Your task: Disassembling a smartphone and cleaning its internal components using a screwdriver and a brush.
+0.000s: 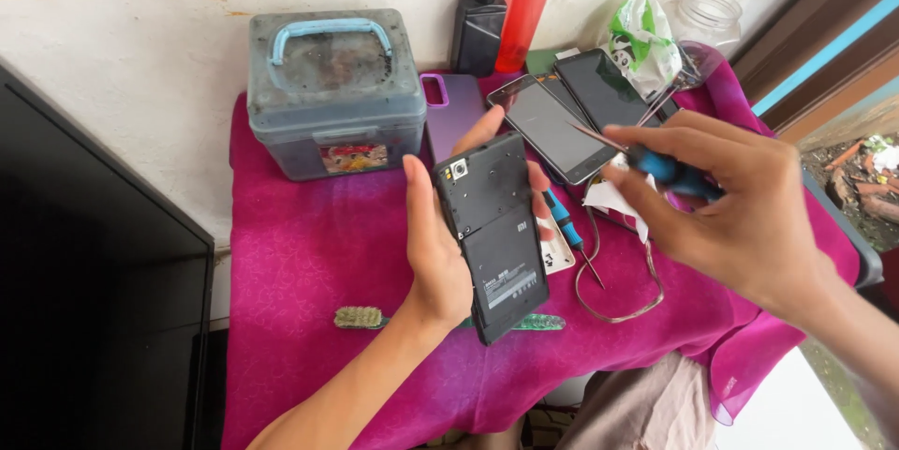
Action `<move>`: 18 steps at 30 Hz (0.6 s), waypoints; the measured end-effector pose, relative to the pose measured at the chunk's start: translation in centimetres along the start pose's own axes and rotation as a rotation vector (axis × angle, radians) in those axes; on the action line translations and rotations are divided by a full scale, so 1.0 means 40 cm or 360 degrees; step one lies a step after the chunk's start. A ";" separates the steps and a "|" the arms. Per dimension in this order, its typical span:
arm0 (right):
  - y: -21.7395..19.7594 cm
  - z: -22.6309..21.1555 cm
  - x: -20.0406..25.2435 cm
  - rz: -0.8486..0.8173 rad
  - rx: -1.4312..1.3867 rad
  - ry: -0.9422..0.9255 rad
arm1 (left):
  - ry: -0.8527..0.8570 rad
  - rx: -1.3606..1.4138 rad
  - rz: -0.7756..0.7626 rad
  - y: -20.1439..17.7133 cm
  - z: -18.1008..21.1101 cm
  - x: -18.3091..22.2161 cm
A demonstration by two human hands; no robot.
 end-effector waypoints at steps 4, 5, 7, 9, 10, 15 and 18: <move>0.043 0.006 -0.016 -0.0149 -0.0356 -0.0027 | -0.0188 -0.0002 0.0174 -0.031 -0.001 -0.009; 0.060 0.012 -0.022 -0.0140 -0.0311 -0.0173 | -0.0305 -0.0114 0.0228 -0.040 -0.003 -0.008; 0.086 0.013 -0.035 -0.0127 -0.0265 -0.0317 | -0.0426 -0.0229 0.0280 -0.052 -0.012 -0.007; 0.106 0.001 -0.053 -0.0196 -0.0294 -0.0491 | -0.0525 -0.0309 0.0379 -0.056 -0.025 -0.005; 0.111 0.004 -0.053 -0.0194 -0.0296 -0.0491 | -0.0525 -0.0311 0.0380 -0.050 -0.022 -0.005; 0.122 0.025 -0.050 -0.0252 -0.0268 -0.0592 | -0.0684 -0.0562 0.0390 -0.038 -0.023 0.003; 0.127 0.037 -0.043 -0.0222 -0.0242 -0.0614 | -0.0678 -0.0633 0.0382 -0.056 -0.035 0.000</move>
Point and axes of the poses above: each hand's wrist, its own x-axis away from the middle knuckle, its own y-axis out of the palm, z = x × y, the point moved 1 cm from there along -x, towards the middle knuckle, and after that the axes turned 8 degrees about x, right-handed, at the moved point
